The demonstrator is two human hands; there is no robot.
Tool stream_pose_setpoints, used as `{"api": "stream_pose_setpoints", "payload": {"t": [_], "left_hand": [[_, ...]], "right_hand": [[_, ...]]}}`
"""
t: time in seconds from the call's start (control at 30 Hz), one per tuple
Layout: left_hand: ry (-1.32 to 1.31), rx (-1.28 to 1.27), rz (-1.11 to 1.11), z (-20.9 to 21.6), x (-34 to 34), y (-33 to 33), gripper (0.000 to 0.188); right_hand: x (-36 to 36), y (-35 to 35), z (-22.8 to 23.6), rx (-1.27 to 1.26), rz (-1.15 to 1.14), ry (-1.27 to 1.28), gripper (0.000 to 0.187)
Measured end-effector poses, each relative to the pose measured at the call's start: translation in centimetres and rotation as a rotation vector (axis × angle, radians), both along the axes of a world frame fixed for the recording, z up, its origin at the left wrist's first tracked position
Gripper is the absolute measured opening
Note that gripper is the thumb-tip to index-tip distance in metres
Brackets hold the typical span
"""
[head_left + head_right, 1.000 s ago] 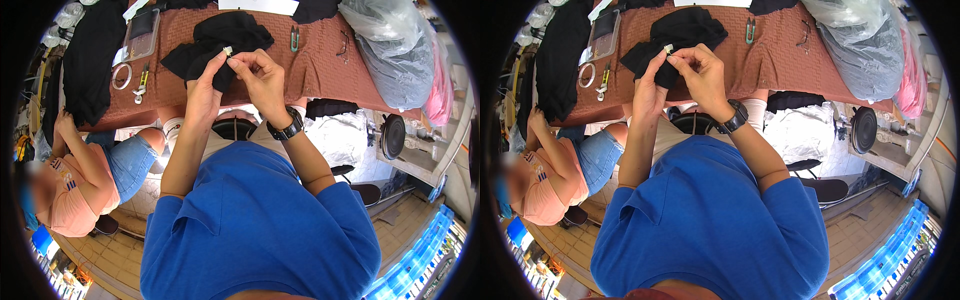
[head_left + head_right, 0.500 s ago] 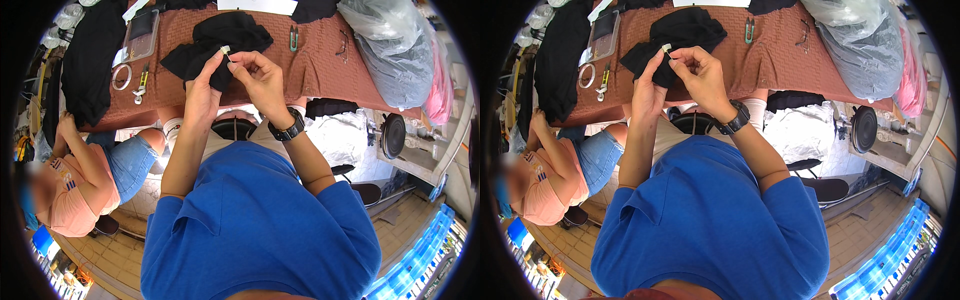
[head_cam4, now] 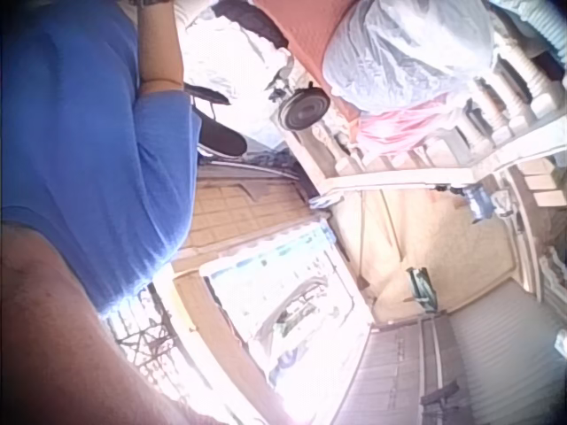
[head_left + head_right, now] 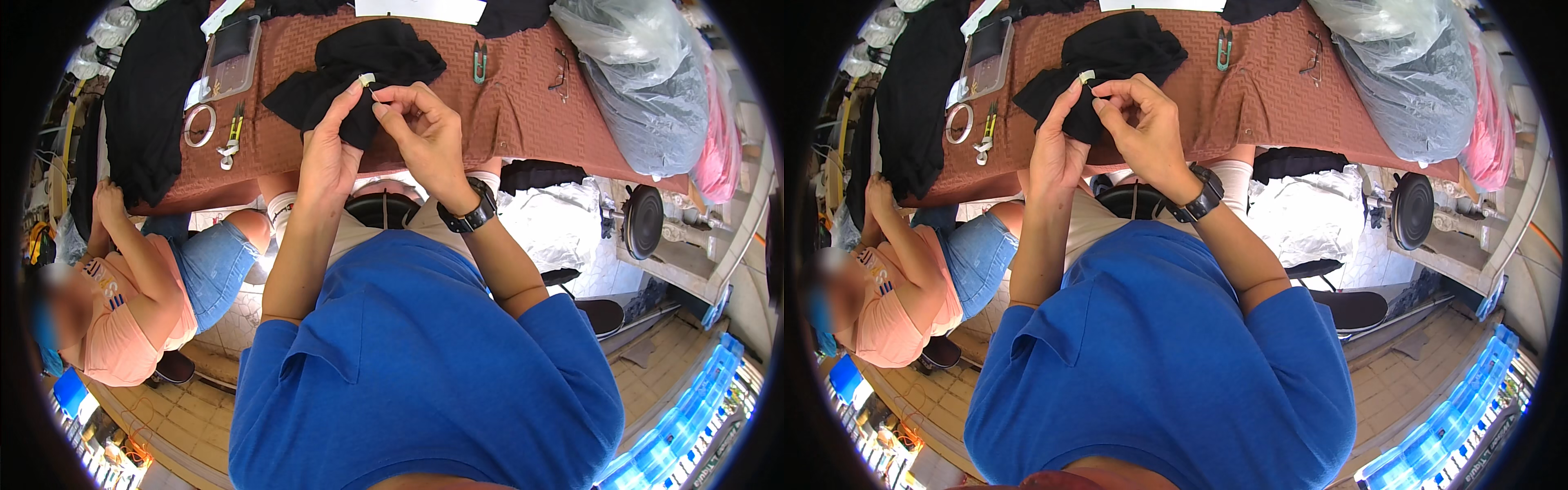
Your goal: The person places a white tag onto a black garment and secures it by sewing it on with a needle and thread.
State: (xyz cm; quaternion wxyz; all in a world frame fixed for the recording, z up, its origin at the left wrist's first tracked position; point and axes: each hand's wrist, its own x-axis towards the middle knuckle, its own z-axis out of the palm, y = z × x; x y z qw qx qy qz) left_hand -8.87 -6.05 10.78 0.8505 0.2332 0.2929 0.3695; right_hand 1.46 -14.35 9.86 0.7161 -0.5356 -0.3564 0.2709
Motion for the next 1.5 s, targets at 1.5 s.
{"api": "stream_pose_setpoints", "payload": {"t": [1.5], "left_hand": [[0.036, 0.181, 0.000, 0.9, 0.4, -1.1, 0.024]], "right_hand": [[1.7, 0.2, 1.0, 0.001, -0.062, -0.132, 0.011]]}}
